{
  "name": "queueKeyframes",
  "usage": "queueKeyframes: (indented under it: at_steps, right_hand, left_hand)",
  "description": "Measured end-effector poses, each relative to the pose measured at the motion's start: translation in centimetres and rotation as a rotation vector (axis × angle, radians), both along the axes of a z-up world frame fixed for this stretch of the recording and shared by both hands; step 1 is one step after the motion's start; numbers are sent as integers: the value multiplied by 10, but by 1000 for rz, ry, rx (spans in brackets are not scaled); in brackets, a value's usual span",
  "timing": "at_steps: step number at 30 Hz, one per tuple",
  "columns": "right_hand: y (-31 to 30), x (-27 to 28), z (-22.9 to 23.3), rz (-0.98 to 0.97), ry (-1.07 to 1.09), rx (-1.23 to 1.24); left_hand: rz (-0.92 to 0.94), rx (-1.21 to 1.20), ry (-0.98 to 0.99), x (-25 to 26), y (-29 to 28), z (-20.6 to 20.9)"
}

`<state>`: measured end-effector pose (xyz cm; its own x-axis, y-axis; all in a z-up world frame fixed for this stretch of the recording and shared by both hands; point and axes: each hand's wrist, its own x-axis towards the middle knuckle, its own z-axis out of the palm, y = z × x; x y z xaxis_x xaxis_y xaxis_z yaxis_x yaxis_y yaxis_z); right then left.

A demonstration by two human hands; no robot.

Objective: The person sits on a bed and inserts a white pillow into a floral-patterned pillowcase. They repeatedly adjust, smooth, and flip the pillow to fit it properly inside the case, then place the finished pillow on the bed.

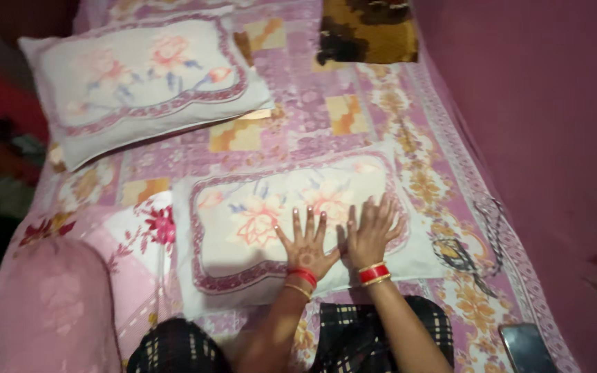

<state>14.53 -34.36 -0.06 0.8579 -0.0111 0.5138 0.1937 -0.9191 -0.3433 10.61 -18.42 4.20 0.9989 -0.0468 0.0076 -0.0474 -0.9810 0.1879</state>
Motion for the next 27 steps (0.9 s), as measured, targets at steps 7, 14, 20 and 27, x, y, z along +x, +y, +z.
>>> queueKeyframes:
  at_steps: [7,14,20,27]
  right_hand:
    - [24,-10,-5,164,246,-215]
    - [15,-7,-9,179,167,-173]
    - [19,-9,-4,201,166,-155]
    - [15,-8,-5,217,157,-138]
  left_hand:
    - [-86,19,-134,-5,9,-27]
    - [129,152,-232,-11,105,-46]
    - [681,-154,-304,-55,214,-98]
    - [604,-289,-586,-31,201,-109]
